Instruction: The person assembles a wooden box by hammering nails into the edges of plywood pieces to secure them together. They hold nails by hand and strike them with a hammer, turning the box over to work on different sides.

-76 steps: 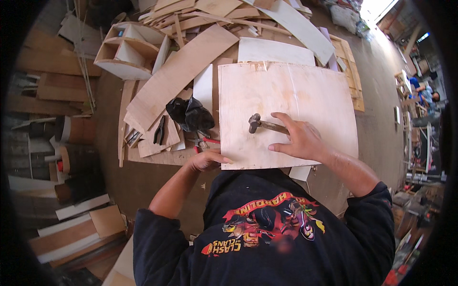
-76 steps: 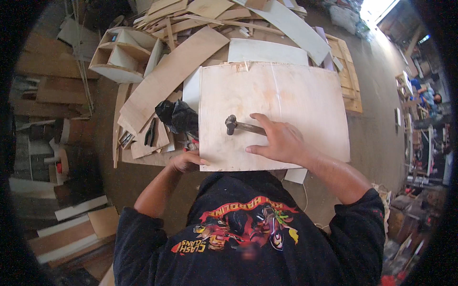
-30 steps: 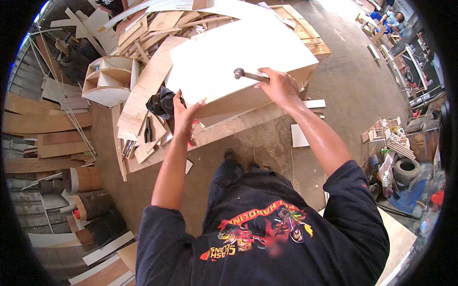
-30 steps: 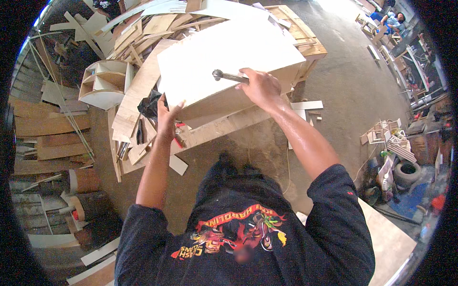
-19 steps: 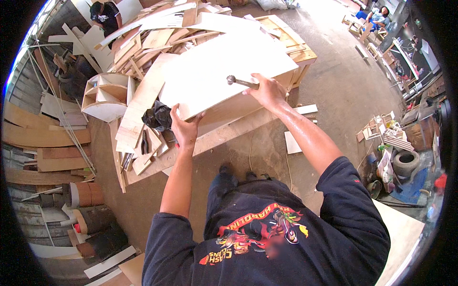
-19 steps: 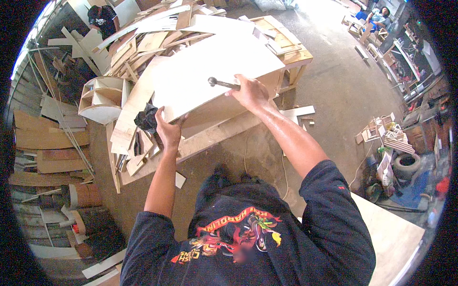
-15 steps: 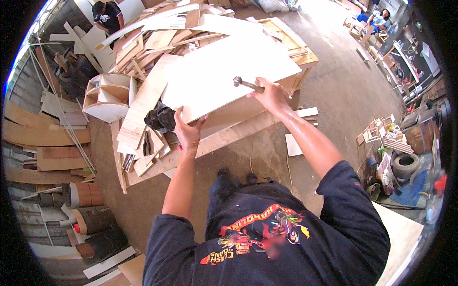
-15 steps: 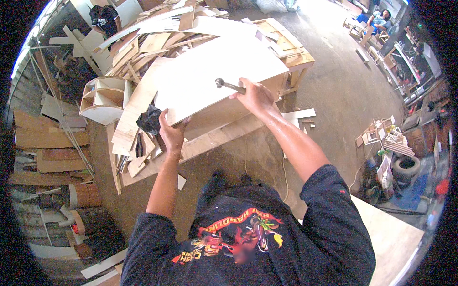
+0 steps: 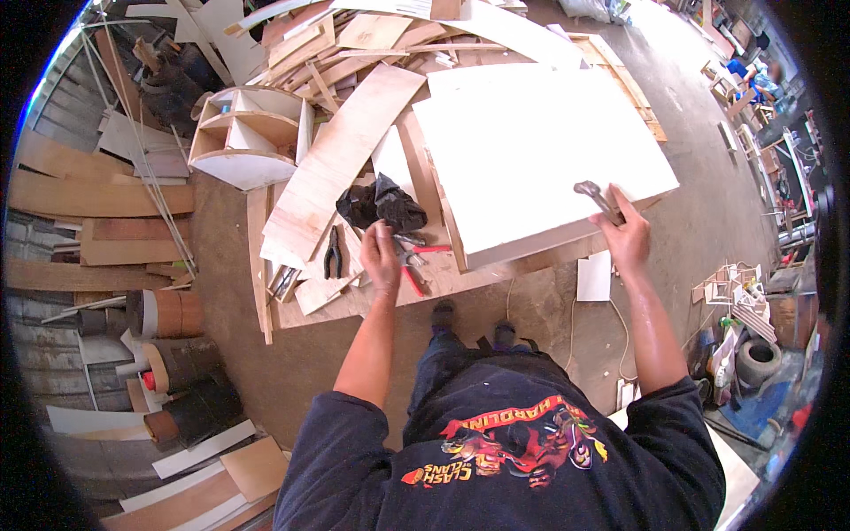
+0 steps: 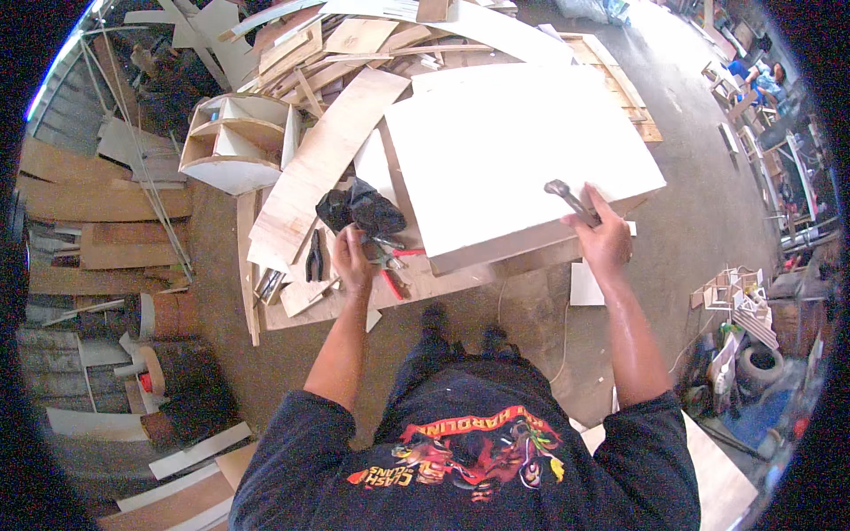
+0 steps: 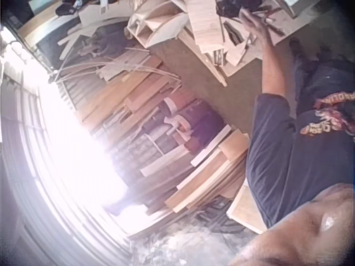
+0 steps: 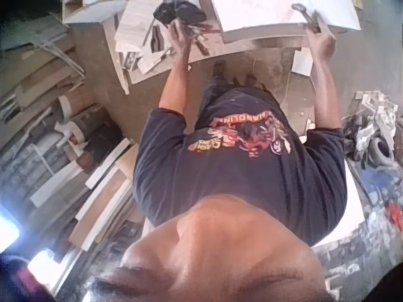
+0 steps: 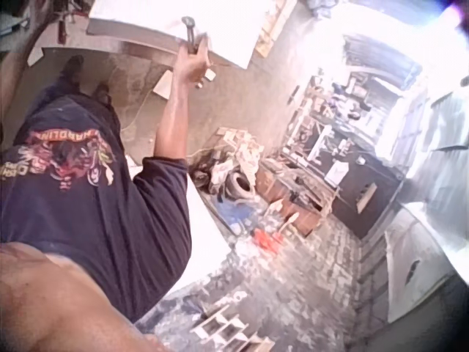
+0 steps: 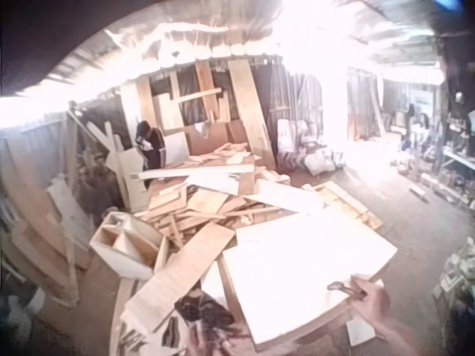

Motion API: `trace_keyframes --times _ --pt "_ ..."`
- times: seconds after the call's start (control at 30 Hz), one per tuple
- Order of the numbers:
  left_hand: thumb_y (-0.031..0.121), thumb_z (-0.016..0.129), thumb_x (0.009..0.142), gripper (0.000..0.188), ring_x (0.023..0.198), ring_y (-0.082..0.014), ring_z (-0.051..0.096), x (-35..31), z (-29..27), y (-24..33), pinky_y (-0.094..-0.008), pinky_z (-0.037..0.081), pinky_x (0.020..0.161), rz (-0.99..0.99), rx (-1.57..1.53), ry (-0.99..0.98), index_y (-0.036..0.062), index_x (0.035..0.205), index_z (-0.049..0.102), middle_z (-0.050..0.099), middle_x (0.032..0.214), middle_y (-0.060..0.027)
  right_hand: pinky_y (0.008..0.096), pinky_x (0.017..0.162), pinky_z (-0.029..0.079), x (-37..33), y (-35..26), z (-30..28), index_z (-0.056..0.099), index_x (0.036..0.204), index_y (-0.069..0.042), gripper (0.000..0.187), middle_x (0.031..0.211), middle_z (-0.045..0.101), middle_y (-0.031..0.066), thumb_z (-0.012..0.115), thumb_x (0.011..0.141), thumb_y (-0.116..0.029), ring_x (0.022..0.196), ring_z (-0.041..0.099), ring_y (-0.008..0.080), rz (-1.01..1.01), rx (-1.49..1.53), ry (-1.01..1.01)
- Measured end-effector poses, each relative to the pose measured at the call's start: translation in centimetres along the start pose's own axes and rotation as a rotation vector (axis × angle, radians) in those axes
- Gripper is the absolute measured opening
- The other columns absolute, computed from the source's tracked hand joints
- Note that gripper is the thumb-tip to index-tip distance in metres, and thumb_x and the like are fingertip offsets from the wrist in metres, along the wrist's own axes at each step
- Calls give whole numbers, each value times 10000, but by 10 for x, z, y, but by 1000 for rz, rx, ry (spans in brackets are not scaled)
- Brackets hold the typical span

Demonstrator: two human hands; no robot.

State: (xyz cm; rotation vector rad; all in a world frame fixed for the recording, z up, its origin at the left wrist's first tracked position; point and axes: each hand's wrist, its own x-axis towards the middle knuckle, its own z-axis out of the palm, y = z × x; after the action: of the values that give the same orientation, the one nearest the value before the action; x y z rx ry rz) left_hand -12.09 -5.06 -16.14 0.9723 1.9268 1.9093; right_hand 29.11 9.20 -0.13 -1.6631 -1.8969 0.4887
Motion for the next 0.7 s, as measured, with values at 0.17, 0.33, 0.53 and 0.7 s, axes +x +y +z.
trace_keyframes --times 0.17,0.33,0.53,0.7 --pt "115 626 1011 217 1018 -376 722 84 -16 -63 -437 563 900 -44 679 -170 23 1173 737 745 1083 -200 318 816 556 -1 14 3 634 1459 -134 731 1235 766 151 919 786 -179 890 726 126 45 84 59" --pt "362 754 857 338 1037 -431 714 112 -9 -151 -545 573 897 -146 933 -551 108 1079 767 738 1120 -212 320 857 556 -7 3 -1 639 1455 -152 738 1250 759 156 916 770 -148 933 733 142 166 68 47" --pt "485 759 838 478 1014 -395 741 122 -28 -217 -503 586 877 -56 577 -453 113 1138 775 771 1124 -155 363 665 508 -8 3 9 650 1449 -209 793 802 709 135 952 726 -329 651 566 167 160 -44 65" --pt "345 769 870 394 1057 -320 748 138 -29 -216 -426 565 939 -13 225 -692 68 1149 787 789 1137 -141 398 693 554 -11 -4 9 667 1427 -277 762 882 759 143 931 732 -439 712 721 222 130 -52 105"
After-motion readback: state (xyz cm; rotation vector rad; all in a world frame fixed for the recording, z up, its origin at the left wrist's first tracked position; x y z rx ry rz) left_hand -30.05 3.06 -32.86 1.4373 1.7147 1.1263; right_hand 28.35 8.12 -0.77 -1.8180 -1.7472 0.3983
